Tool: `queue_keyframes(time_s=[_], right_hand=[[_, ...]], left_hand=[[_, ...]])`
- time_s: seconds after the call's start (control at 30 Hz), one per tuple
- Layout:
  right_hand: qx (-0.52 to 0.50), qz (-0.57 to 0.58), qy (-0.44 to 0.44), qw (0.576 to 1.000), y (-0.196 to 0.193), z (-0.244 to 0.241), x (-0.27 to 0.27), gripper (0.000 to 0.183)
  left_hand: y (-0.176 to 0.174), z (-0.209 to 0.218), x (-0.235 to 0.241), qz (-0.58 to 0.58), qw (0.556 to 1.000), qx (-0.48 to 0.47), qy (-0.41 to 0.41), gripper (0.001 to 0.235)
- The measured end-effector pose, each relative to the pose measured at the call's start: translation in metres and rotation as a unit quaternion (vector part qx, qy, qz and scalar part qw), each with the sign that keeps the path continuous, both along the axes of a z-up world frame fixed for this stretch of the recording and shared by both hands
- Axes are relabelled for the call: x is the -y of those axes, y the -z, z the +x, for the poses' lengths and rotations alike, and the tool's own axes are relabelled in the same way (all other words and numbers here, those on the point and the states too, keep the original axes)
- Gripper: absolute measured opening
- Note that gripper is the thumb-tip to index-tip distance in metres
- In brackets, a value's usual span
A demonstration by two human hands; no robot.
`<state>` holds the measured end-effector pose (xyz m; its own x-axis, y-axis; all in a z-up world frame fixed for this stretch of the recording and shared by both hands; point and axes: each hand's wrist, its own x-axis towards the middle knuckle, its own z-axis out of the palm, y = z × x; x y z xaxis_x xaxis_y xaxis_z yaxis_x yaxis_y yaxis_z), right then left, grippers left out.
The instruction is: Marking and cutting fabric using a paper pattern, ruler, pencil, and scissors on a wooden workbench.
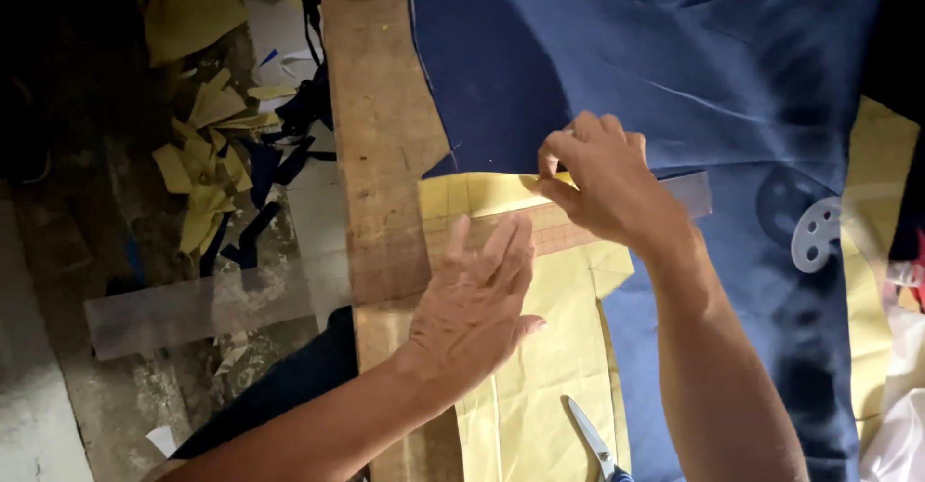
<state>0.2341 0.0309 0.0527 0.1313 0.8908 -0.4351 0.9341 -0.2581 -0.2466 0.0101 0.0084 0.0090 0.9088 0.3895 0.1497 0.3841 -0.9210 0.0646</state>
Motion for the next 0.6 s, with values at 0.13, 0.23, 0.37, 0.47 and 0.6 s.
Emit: queue_keyframes(time_s=[0.13,0.23,0.37,0.47,0.6], right_hand=[[0.005,0.087,-0.068,0.994,-0.002,0.001,0.023,0.006],[-0.009,0.203,-0.129,0.971,-0.001,-0.004,0.046,0.009],[-0.004,0.217,-0.122,0.968,-0.005,-0.023,0.072,0.009],[0.012,0.199,-0.104,0.974,0.007,-0.025,0.084,0.007],[0.024,0.176,-0.108,0.978,0.004,-0.020,0.086,0.007]], left_hand=[[-0.010,0.002,-0.003,0.053,0.998,-0.038,-0.006,0.091],[-0.008,0.006,-0.003,0.056,0.998,-0.035,-0.006,0.088],[-0.014,0.011,0.001,0.052,0.996,-0.072,-0.004,0.075],[-0.006,0.016,0.007,0.011,0.991,-0.129,0.018,0.080],[0.003,0.012,0.010,0.002,0.995,-0.099,0.026,0.080]])
